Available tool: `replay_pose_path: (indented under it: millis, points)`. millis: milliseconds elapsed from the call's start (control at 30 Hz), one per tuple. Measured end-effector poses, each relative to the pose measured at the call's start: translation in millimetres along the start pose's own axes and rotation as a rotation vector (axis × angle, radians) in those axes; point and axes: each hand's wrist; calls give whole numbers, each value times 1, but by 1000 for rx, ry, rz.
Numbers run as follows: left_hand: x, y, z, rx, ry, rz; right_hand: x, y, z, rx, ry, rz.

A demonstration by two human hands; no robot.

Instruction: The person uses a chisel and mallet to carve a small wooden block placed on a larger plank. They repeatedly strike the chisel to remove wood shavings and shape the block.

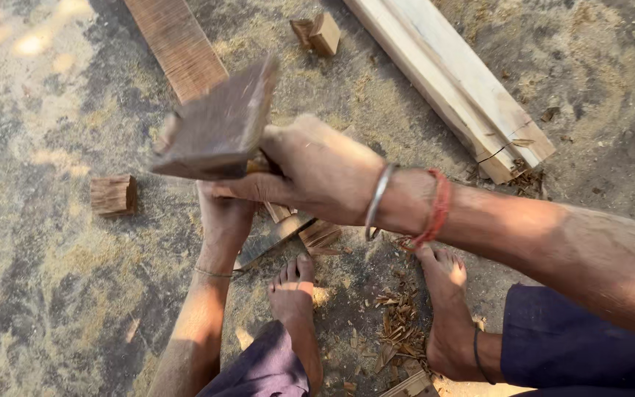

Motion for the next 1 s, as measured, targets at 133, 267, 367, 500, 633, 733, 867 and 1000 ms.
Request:
replay_pose_path:
  millis: [133,267,367,500,633,733,867,1000]
  points:
    - [0,-1,-2,-52,-60,7,8,-3,-4,-47,-61,85]
    - [-2,-18,-19,158,465,1325,10,0,-7,-109,-194,268]
    - [-9,-22,-10,1,-151,142,4,6,1,-63,-128,201]
    - [-26,-17,-2,2,-166,186,-7,4,11,235,284,-40]
    - [-22,-25,-6,-67,-108,260,4,-2,4,-124,-234,363]
    - [2,-39,5,-201,21,-44,23,-3,8,-3,-121,136]
    - [38,-34,27,-332,-583,57,37,-3,29,72,-124,-107]
    - [66,-9,11,5,-175,113,29,0,46,233,31,-153]
Point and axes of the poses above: each hand's wrist, its own z-axis away from the middle knuckle, its own y-axis out of the back of the hand, x = y × z, and after that the axes turned 3 degrees about -y, right-handed
